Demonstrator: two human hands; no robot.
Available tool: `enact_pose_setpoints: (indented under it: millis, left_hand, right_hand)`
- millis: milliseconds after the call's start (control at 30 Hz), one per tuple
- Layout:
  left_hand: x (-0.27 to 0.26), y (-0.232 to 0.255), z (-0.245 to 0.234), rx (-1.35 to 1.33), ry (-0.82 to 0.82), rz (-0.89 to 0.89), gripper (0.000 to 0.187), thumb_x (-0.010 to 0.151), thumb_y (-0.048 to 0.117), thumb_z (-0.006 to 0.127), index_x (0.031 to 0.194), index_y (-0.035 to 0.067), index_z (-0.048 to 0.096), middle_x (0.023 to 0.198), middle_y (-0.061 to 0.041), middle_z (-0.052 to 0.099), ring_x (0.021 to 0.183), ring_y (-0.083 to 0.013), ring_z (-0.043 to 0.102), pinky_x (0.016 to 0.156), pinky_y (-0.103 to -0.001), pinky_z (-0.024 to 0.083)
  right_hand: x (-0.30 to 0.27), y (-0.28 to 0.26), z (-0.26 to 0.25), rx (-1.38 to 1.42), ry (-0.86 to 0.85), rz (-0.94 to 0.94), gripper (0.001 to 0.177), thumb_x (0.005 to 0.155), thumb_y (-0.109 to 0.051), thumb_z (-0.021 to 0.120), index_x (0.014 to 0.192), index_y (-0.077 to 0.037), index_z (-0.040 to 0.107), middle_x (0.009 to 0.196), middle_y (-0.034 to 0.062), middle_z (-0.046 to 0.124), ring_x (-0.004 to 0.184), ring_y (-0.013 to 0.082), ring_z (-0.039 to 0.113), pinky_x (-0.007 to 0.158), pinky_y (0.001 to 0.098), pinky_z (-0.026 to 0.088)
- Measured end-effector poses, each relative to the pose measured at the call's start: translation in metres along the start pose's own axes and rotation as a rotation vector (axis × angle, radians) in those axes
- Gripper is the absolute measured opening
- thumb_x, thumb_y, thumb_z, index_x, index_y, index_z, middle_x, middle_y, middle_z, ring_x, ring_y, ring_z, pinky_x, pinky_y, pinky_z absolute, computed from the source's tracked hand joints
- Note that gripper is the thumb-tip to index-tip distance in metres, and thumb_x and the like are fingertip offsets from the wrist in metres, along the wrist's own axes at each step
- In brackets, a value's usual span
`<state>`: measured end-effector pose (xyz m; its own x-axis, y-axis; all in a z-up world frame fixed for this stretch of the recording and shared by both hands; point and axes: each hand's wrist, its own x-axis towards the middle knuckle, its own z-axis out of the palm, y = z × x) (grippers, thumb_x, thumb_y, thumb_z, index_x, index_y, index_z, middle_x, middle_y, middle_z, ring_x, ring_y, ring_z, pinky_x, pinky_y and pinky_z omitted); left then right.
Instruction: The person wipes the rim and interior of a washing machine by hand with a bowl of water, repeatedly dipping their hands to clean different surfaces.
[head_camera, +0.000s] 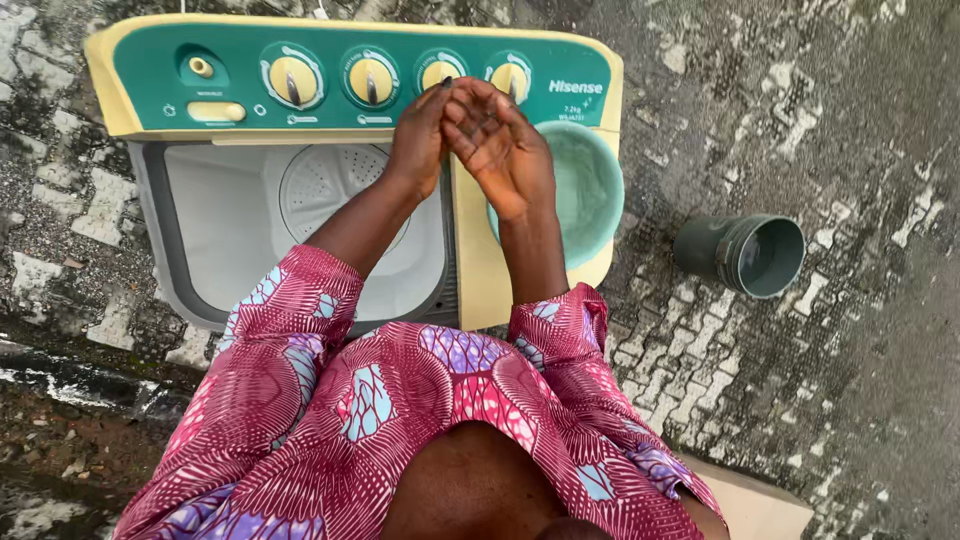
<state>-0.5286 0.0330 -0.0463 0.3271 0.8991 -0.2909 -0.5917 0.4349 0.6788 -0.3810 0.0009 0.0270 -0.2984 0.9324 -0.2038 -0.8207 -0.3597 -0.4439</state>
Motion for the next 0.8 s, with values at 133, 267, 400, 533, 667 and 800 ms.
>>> enact_pose_setpoints:
  millis: [133,267,400,533,667,800]
  left_hand:
    - [-0.013,0.032,-0.031,-0.076,0.089,0.007,0.042,0.106,0.037,0.061,0.131,0.003,0.065,0.109,-0.008,0.067,0.100,-0.0198,0.067,0.086,-0.035,0.052]
    - [-0.031,0.054,-0.053,-0.069,0.165,0.024,0.046,0.102,0.040,0.057,0.133,0.006,0.061,0.127,-0.007,0.070,0.119,-0.0184,0.067,0.103,-0.033,0.052]
    - [-0.051,0.061,-0.069,0.020,0.222,0.068,0.051,0.103,0.043,0.054,0.140,0.008,0.059,0.139,-0.006,0.065,0.129,-0.0182,0.061,0.109,-0.033,0.045]
    - [-0.055,0.054,-0.077,0.039,0.190,0.100,0.050,0.104,0.042,0.056,0.141,0.009,0.057,0.142,-0.006,0.064,0.130,-0.0174,0.061,0.108,-0.033,0.045]
    - [-0.047,0.042,-0.083,0.033,0.251,0.027,0.047,0.102,0.038,0.057,0.139,0.009,0.060,0.135,-0.005,0.066,0.124,-0.0170,0.062,0.104,-0.032,0.046]
    - [-0.012,0.031,-0.089,-0.007,0.277,0.034,0.041,0.105,0.033,0.058,0.134,0.005,0.066,0.117,-0.007,0.059,0.105,-0.0170,0.053,0.088,-0.033,0.041]
  right_hand:
    - [-0.005,0.004,0.041,-0.111,-0.013,0.027,0.039,0.101,-0.026,0.060,0.134,-0.004,0.059,0.137,0.0151,0.064,0.127,0.0297,0.061,0.109,0.0458,0.052]
    - [-0.035,-0.013,-0.022,-0.125,0.286,-0.264,0.037,0.102,-0.029,0.064,0.130,-0.004,0.063,0.135,0.0143,0.062,0.131,0.0328,0.056,0.114,0.0510,0.045]
    - [-0.071,-0.036,-0.118,-0.030,0.831,-0.298,0.034,0.093,-0.041,0.063,0.105,-0.009,0.067,0.116,0.0106,0.065,0.114,0.0289,0.057,0.104,0.0548,0.042]
    - [-0.069,-0.028,-0.154,0.130,0.757,-0.195,0.031,0.090,-0.034,0.063,0.098,-0.005,0.068,0.104,0.0137,0.067,0.101,0.0332,0.061,0.095,0.0520,0.045]
    - [-0.023,-0.005,-0.073,0.183,0.237,-0.038,0.017,0.111,-0.017,0.062,0.109,-0.001,0.066,0.108,0.0166,0.067,0.107,0.0335,0.064,0.102,0.0470,0.054]
    - [0.030,0.040,0.037,-0.069,0.007,0.127,0.040,0.104,-0.022,0.057,0.136,0.001,0.057,0.140,0.0219,0.061,0.134,0.0376,0.058,0.113,0.0470,0.048]
